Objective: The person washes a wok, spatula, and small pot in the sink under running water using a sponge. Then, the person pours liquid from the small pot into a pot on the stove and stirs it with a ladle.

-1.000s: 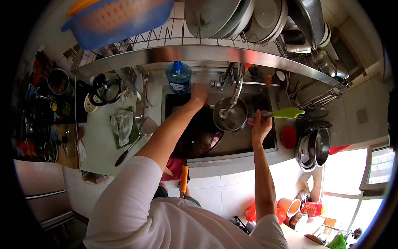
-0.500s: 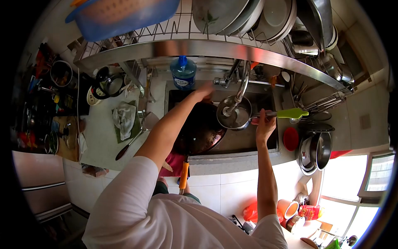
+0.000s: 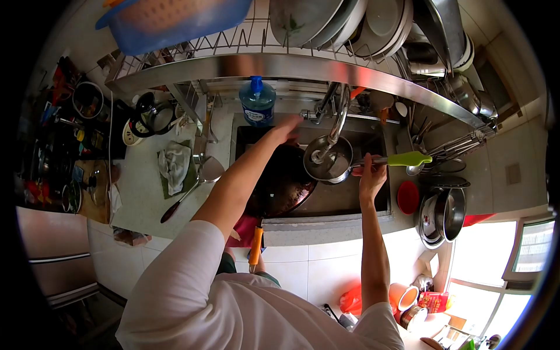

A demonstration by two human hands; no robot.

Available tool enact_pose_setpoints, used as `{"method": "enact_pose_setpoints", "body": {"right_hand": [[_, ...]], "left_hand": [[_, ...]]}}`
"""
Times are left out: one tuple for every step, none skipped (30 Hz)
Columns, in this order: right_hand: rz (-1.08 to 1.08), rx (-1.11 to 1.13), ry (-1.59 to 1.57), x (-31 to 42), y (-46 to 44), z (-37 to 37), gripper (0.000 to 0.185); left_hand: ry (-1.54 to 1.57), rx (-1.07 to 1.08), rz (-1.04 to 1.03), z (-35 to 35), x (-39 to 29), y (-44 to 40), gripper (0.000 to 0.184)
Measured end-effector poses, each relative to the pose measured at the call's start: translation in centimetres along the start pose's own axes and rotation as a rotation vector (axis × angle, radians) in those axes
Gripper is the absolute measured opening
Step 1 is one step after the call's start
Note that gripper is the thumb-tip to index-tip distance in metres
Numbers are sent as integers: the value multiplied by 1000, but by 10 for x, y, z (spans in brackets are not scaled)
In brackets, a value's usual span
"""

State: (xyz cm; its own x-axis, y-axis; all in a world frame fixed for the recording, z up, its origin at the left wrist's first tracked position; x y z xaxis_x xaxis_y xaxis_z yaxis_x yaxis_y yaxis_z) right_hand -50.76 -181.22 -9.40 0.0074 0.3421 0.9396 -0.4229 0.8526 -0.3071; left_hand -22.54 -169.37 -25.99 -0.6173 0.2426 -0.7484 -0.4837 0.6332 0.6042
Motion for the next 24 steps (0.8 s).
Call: {"method": "enact_pose_setpoints", "body": {"right_hand": [[5, -1, 11, -1, -1, 1, 24], [10, -1, 22, -3, -1, 2, 24], [16, -1, 32, -4, -2, 2, 24], [15, 4, 27, -4, -2, 2, 24], [14, 9, 22, -4, -3, 2, 24], [12, 14, 17, -4, -3, 2, 24], [16, 16, 19, -6, -3, 2, 24], [20, 17, 21, -8, -4, 3, 24], [23, 18, 23, -7, -5, 2, 24], [14, 9, 17, -6, -5, 2, 23], [5, 0, 10, -4, -4, 2, 23], [-3, -9, 4, -2, -4, 2, 23], [-4, -5, -4, -1, -4, 2, 23], [-5, -1, -12, -2, -4, 2, 23], [-7, 3, -19, -2, -3, 2, 23], [-11, 2, -25, -1, -3, 2, 23], [-15, 2, -31, 1, -3, 2, 23], [-19, 1, -37, 1, -3, 2, 23], [-9, 2, -23, 0, -3, 2, 23], [1, 5, -9, -2, -3, 3, 23], [12, 7, 5, -3, -3, 3, 22], [15, 15, 15, -4, -3, 4, 22], [18, 23, 25, -5, -3, 4, 22], [22, 30, 36, -5, -2, 4, 22]], "left_hand": [[0, -2, -1, 0, 0, 0, 45], [1, -4, -3, -1, 1, -1, 45], [2, -7, -5, -1, 0, 1, 46], [-10, -17, -1, -1, -1, 2, 47], [-20, -27, 3, -1, -1, 3, 48], [-31, -37, 7, -1, -1, 3, 49], [-30, -34, 7, -1, -1, 3, 49], [-29, -30, 7, -1, -1, 4, 50], [-29, -27, 7, -1, -1, 4, 51], [-25, -31, 7, -1, 0, 4, 51], [-22, -35, 8, -1, 0, 4, 51], [-18, -40, 7, -1, -1, 6, 51], [-12, -41, 5, -2, -2, 8, 51], [-7, -43, 2, -2, -3, 10, 51], [-2, -44, 0, -2, -3, 11, 51], [6, -48, 5, -1, -3, 11, 50], [14, -50, 9, -1, -4, 11, 50], [21, -53, 14, 0, -4, 11, 50], [23, -55, 14, 0, -4, 11, 50], [25, -57, 15, 0, -4, 11, 50], [28, -58, 15, 0, -4, 11, 50], [29, -55, 14, 0, -4, 11, 50], [31, -52, 14, -1, -4, 11, 50], [32, -48, 14, -2, -4, 12, 50]]}}
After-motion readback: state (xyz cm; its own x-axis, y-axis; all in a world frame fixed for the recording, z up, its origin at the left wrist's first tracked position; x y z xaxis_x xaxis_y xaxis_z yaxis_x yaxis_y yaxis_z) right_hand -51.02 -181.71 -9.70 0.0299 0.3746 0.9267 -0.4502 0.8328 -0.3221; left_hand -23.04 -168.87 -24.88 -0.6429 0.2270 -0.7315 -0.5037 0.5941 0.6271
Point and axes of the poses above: each hand's wrist, its own y-axis away from the middle knuckle, its own z-axis out of the back of the hand, x = y × z, the point moved 7 cm from there along -y, towards the middle knuckle, and after that the axes turned 7 degrees about z, right-handed, at the moved point
